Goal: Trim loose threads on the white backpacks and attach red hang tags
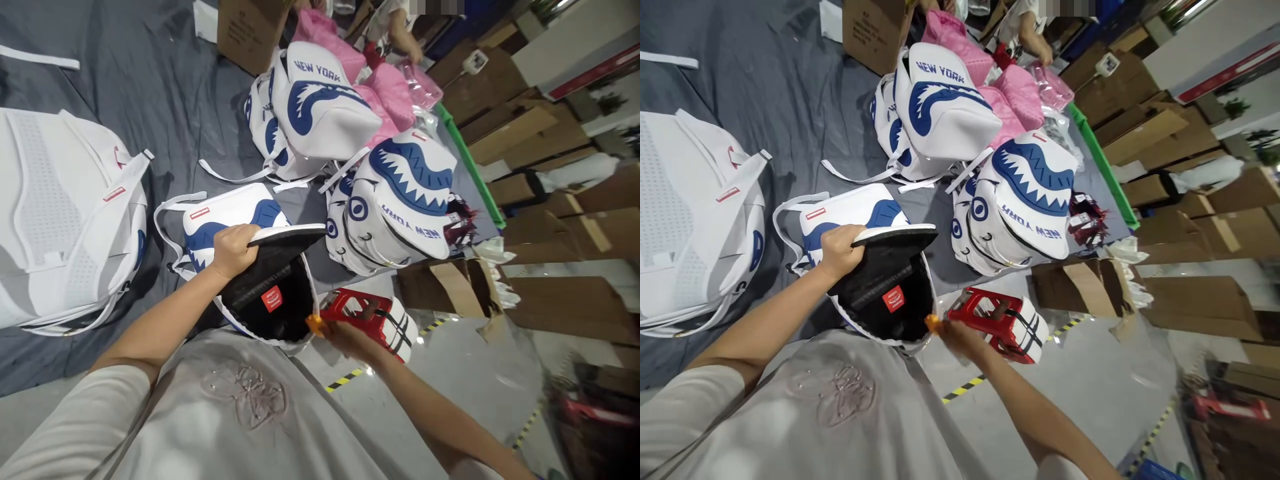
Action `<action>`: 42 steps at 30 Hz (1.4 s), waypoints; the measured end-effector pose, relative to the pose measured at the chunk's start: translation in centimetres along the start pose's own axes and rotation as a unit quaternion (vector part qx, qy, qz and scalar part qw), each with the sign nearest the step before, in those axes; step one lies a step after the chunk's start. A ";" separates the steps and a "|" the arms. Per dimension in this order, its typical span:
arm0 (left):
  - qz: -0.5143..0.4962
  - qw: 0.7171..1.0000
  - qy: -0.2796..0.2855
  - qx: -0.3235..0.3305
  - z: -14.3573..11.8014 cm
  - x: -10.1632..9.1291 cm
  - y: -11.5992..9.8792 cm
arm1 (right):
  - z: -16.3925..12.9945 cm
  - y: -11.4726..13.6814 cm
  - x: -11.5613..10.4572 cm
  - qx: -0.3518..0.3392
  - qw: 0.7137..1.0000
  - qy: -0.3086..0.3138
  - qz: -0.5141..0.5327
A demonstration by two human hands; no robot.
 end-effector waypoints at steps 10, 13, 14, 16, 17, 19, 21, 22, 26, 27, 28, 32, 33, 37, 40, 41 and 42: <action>-0.067 0.996 0.035 0.041 0.2 1.1 -2.5 | 5.4 6.5 11.2 -0.263 0.938 0.073 -0.212; -0.041 0.999 0.030 0.012 -0.1 1.0 -1.5 | 7.8 6.0 11.6 -0.176 0.977 -0.019 -0.121; -0.033 0.999 0.021 0.002 -0.2 0.9 -1.2 | 8.2 5.3 11.3 -0.116 0.989 -0.061 -0.075; -0.025 1.000 0.016 -0.005 -0.1 0.8 -0.8 | 8.1 4.1 10.9 -0.031 0.993 -0.113 0.013; -0.026 0.999 0.020 -0.001 0.0 0.9 -0.8 | 7.8 4.0 10.8 -0.032 0.992 -0.112 0.038; -0.029 0.999 0.035 0.019 0.3 1.1 -1.2 | 7.0 4.7 11.0 -0.105 0.991 -0.069 0.039; -0.031 0.997 0.051 0.054 0.6 1.3 -1.9 | 6.1 5.0 11.0 -0.140 0.990 -0.032 0.005; -0.030 0.995 0.059 0.073 0.8 1.3 -2.3 | 5.7 4.9 10.6 -0.125 0.992 -0.034 -0.011; -0.019 0.990 0.072 0.117 1.6 1.4 -3.1 | 4.4 5.5 8.4 -0.121 0.991 -0.025 -0.053; -0.013 0.989 0.073 0.124 1.9 1.3 -3.1 | 4.2 6.0 7.7 -0.140 0.988 -0.004 -0.067; -0.008 0.988 0.076 0.134 2.2 1.2 -3.1 | 4.1 6.3 6.6 -0.142 0.986 0.016 -0.081; -0.006 0.982 0.103 0.161 3.3 1.1 -2.7 | 5.1 5.3 0.4 -0.032 0.990 0.078 -0.114; -0.006 0.981 0.111 0.160 3.4 1.0 -2.5 | 5.3 4.9 -1.2 -0.013 0.988 0.089 -0.127; 0.016 0.981 0.134 0.139 3.3 1.0 -2.2 | 4.0 2.9 -4.5 0.052 0.970 0.199 -0.127; 0.011 0.984 0.136 0.114 2.8 0.9 -1.9 | 1.7 1.6 -4.2 0.065 0.958 0.278 0.042; 0.008 0.985 0.134 0.106 2.6 0.8 -1.8 | 1.1 1.1 -4.0 0.065 0.952 0.278 0.110; 0.006 0.986 0.132 0.099 2.5 0.8 -1.7 | 0.7 0.7 -3.9 0.065 0.946 0.269 0.170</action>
Point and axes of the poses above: each hand's wrist, its own z-axis towards the middle knuckle, its own x-axis out of the palm, y = z × x, the point moved 5 cm from there along z, towards the middle knuckle, and after that the axes turned 7 degrees about z, right-handed, at the moved point
